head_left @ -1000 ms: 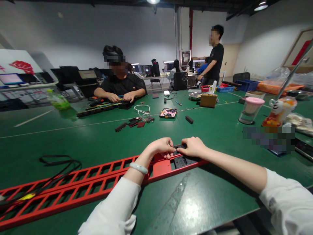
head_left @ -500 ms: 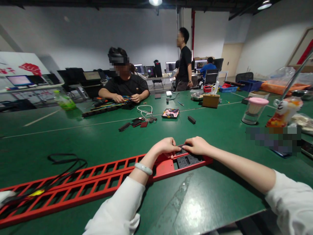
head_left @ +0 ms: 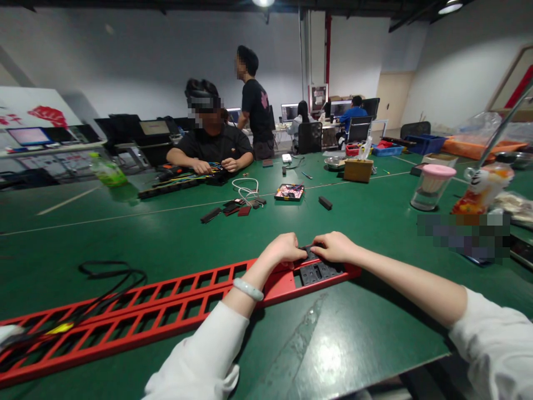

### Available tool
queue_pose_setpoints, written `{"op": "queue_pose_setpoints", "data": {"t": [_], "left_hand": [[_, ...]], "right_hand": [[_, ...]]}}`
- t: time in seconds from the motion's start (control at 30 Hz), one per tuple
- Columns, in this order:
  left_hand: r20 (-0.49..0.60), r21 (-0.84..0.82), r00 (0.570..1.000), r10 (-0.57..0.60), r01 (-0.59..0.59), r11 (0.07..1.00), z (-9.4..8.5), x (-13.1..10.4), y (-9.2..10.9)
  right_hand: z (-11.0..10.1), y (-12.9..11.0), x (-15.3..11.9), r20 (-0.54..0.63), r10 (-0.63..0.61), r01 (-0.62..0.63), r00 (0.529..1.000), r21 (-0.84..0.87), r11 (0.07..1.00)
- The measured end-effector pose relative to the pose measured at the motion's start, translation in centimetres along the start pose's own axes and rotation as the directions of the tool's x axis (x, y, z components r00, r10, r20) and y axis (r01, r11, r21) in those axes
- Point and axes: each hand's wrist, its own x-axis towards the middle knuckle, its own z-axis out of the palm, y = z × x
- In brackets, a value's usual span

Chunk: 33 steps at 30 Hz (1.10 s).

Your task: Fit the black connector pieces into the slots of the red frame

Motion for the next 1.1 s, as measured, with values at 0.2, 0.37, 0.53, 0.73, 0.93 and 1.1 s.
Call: {"op": "queue_pose_setpoints", "data": {"t": [0.2,0.37,0.53,0.73,0.93,1.1], "left_hand": [[-0.020,-0.057,0.999,0.033,-0.034,0.998,0.3,0.1,-0.1],[0.016,-0.164,1.000,0.025,-0.022,0.986,-0.1,0.1,-0.1],[0.122,-0.291,0.991,0.061,-0.023,0.956,-1.0,-0.1,-0.2],[0.141,-0.389,0.987,0.078,-0.017,0.921,-1.0,0.4,-0.7],[0.058,-0.466,0.998,0.031,0.000,0.885,-1.0,1.2,-1.3],[-0.220,-0.318,0.974,-0.058,-0.015,0.948,-1.0,2.2,-2.3]], "right_hand": [[-0.3,-0.3,0.0,0.028,0.031,-0.031,0.999,-0.008,0.999],[-0.4,-0.2,-0.1,0.025,0.036,-0.036,0.999,-0.007,0.999],[-0.5,-0.6,-0.1,0.012,0.054,-0.054,0.998,-0.014,0.998],[-0.8,-1.7,0.5,0.028,0.178,-0.175,0.984,-0.084,0.981],[-1.2,-2.4,1.2,0.074,0.246,-0.239,0.966,-0.092,0.967],[-1.2,-3.0,1.5,0.105,0.296,-0.286,0.950,-0.101,0.953]]}}
